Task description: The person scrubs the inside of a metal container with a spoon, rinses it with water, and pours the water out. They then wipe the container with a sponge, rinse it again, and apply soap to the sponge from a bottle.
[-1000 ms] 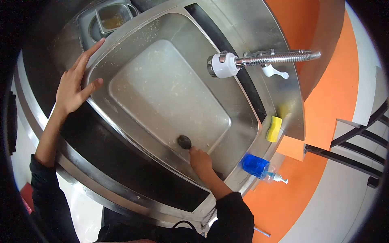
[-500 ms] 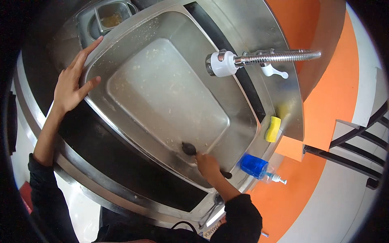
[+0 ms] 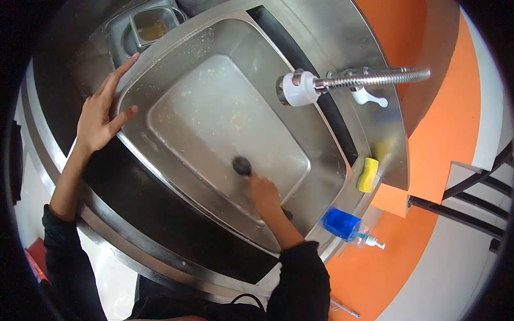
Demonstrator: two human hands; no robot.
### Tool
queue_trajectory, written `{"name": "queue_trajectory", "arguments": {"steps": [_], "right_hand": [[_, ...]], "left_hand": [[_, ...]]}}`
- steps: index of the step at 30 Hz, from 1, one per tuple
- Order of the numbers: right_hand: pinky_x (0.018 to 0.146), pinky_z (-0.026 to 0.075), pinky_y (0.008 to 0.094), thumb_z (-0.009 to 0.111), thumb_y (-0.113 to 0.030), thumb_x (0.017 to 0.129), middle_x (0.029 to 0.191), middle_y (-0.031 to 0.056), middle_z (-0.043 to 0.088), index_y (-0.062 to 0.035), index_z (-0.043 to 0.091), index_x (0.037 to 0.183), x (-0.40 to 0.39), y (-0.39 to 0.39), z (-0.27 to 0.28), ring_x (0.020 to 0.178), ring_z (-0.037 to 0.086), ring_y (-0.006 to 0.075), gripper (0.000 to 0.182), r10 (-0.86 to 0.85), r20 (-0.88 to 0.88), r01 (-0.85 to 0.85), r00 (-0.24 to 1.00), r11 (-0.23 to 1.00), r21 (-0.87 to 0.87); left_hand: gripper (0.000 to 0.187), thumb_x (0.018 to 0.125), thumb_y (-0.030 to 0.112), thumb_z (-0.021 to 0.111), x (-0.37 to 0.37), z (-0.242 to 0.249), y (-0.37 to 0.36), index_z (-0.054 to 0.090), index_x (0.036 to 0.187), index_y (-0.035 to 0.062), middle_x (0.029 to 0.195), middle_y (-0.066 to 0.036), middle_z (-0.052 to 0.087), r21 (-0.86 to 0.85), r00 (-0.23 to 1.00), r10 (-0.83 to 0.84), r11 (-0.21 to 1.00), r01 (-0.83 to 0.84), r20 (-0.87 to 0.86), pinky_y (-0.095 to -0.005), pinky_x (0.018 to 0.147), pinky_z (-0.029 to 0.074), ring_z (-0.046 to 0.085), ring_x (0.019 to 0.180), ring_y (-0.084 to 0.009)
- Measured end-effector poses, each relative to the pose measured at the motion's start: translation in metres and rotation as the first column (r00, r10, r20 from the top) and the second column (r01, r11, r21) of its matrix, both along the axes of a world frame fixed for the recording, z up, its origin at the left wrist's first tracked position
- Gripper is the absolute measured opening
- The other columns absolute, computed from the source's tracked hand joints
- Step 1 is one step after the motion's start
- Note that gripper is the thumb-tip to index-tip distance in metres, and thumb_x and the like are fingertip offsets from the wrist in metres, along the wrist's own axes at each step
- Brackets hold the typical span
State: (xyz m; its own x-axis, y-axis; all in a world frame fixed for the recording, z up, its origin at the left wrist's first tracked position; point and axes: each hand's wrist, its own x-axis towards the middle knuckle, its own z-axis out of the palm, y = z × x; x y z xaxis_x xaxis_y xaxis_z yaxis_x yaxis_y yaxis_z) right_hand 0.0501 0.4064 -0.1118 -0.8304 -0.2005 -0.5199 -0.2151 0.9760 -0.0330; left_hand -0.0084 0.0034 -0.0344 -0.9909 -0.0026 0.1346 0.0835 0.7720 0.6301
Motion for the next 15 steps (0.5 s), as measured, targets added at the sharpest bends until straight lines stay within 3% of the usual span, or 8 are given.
{"name": "queue_trajectory", "arguments": {"steps": [4,7,10,12,15], "right_hand": [[0.064,0.051,0.0482,0.044,-0.027,0.095,0.079,0.0212,0.063,-0.0043,0.055,0.096,0.014,0.009,0.017,0.071,0.063,0.0391,0.026,-0.029,0.062,0.022,0.998,0.993,0.113],[0.063,0.051,0.0475,0.044,-0.029,0.095,0.076,0.0206,0.062,-0.0045,0.055,0.095,-0.013,-0.026,0.002,0.070,0.063,0.0396,0.027,0.111,-0.026,-0.111,0.994,0.993,-0.026],[0.057,0.050,0.0478,0.046,-0.032,0.094,0.068,0.0217,0.059,-0.0042,0.053,0.100,0.004,-0.020,-0.011,0.065,0.062,0.0398,0.029,0.169,-0.115,-0.184,0.979,0.974,-0.134],[0.056,0.050,0.0484,0.047,-0.031,0.094,0.068,0.0211,0.059,-0.0050,0.052,0.099,0.030,0.002,0.007,0.064,0.062,0.0395,0.027,0.124,0.073,-0.126,0.990,0.992,0.019],[0.055,0.049,0.0487,0.046,-0.031,0.094,0.068,0.0203,0.060,-0.0054,0.051,0.100,0.049,0.027,0.025,0.064,0.062,0.0396,0.027,0.122,0.145,-0.130,0.982,0.990,0.046]], "left_hand": [[0.079,0.069,0.033,0.060,0.000,0.003,-0.001,0.031,0.142,0.0290,0.125,-0.014,0.055,0.003,1.000,-0.007,1.000,0.007,0.019,-0.0474,0.079,0.051,0.066,0.081,-0.0356],[0.078,0.069,0.034,0.060,0.001,0.010,0.001,0.032,0.142,0.0284,0.125,-0.014,0.055,0.038,0.997,0.001,0.999,-0.004,0.071,-0.0470,0.080,0.051,0.066,0.081,-0.0359],[0.073,0.073,0.040,0.057,0.000,0.003,-0.003,0.031,0.141,0.0334,0.128,-0.010,0.054,-0.037,0.999,-0.012,0.999,0.011,-0.030,-0.0438,0.083,0.053,0.066,0.082,-0.0332],[0.076,0.071,0.037,0.059,-0.001,0.008,-0.003,0.032,0.142,0.0294,0.127,-0.012,0.054,0.008,1.000,-0.016,1.000,0.016,0.025,-0.0459,0.084,0.051,0.065,0.084,-0.0357],[0.076,0.071,0.036,0.060,0.000,0.008,-0.002,0.033,0.142,0.0276,0.127,-0.013,0.054,0.012,0.997,-0.007,1.000,0.006,0.077,-0.0472,0.085,0.050,0.065,0.085,-0.0373]]}}
